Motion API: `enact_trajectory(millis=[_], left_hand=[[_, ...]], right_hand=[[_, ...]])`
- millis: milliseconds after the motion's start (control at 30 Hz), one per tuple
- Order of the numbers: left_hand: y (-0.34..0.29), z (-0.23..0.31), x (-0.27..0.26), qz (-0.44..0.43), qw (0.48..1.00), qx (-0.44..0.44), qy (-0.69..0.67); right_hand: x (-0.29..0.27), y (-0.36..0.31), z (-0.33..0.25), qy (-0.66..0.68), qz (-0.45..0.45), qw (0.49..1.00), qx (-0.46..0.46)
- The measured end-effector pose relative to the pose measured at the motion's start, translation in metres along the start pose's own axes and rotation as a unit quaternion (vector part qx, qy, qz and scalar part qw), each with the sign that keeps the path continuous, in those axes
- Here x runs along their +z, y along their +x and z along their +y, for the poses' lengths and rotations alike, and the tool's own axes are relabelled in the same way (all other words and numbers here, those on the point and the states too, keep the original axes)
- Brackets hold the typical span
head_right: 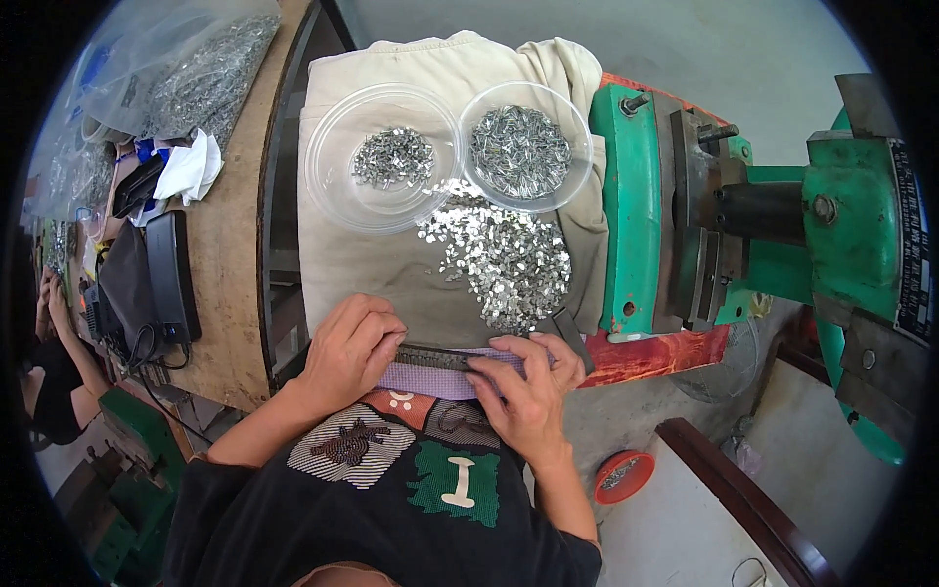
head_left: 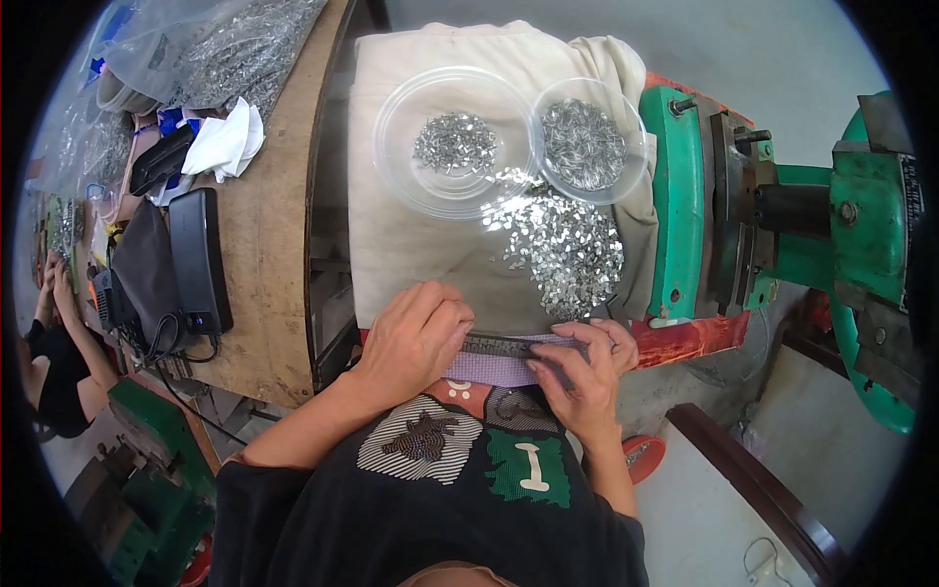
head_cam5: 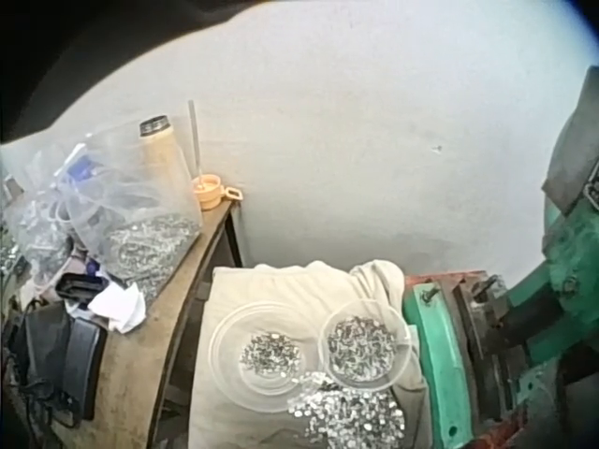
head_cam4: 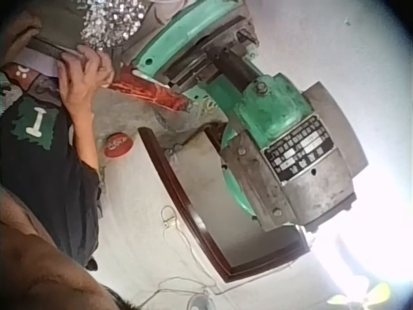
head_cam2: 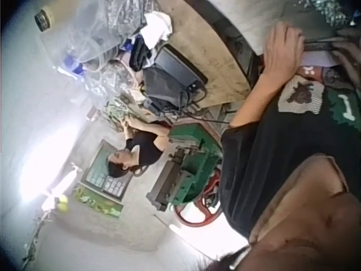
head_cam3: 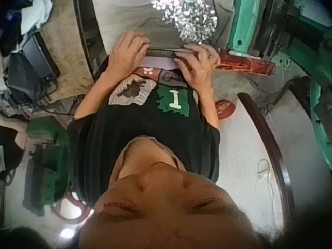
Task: The person places small metal components onto a fabric strip, then secures them using a manual press machine.
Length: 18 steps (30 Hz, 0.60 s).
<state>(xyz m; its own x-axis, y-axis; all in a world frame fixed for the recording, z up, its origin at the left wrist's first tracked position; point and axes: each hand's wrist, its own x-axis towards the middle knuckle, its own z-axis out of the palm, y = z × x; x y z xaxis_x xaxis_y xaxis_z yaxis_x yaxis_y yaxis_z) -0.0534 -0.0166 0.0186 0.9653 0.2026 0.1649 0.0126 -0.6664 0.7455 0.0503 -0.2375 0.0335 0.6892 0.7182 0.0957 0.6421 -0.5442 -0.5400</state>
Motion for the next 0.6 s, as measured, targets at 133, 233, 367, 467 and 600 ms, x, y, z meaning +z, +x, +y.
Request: enact_trajectory(millis=[133,233,367,467,600], left_hand=[[0.001,0.0,0.0,0.007,1.0,0.004,0.001],[0.0,-0.001,0.0,0.008,1.0,0.003,-0.002],[-0.002,-0.001,-0.001,0.01,1.0,0.0,-0.003],[-0.001,-0.001,0.001,0.012,1.0,0.006,-0.006],[0.0,0.0,0.001,0.008,1.0,0.003,-0.009]], right_hand=[[0.009,0.006,-0.008,-0.02,-0.015,0.998,-0.05],[0.014,0.009,-0.012,-0.047,-0.025,0.996,-0.078],[0.018,0.01,-0.012,-0.065,-0.027,0.993,-0.098],[0.021,0.011,-0.014,-0.057,-0.02,0.994,-0.086],[0.017,0.014,-0.014,-0.02,-0.011,0.998,-0.06]])
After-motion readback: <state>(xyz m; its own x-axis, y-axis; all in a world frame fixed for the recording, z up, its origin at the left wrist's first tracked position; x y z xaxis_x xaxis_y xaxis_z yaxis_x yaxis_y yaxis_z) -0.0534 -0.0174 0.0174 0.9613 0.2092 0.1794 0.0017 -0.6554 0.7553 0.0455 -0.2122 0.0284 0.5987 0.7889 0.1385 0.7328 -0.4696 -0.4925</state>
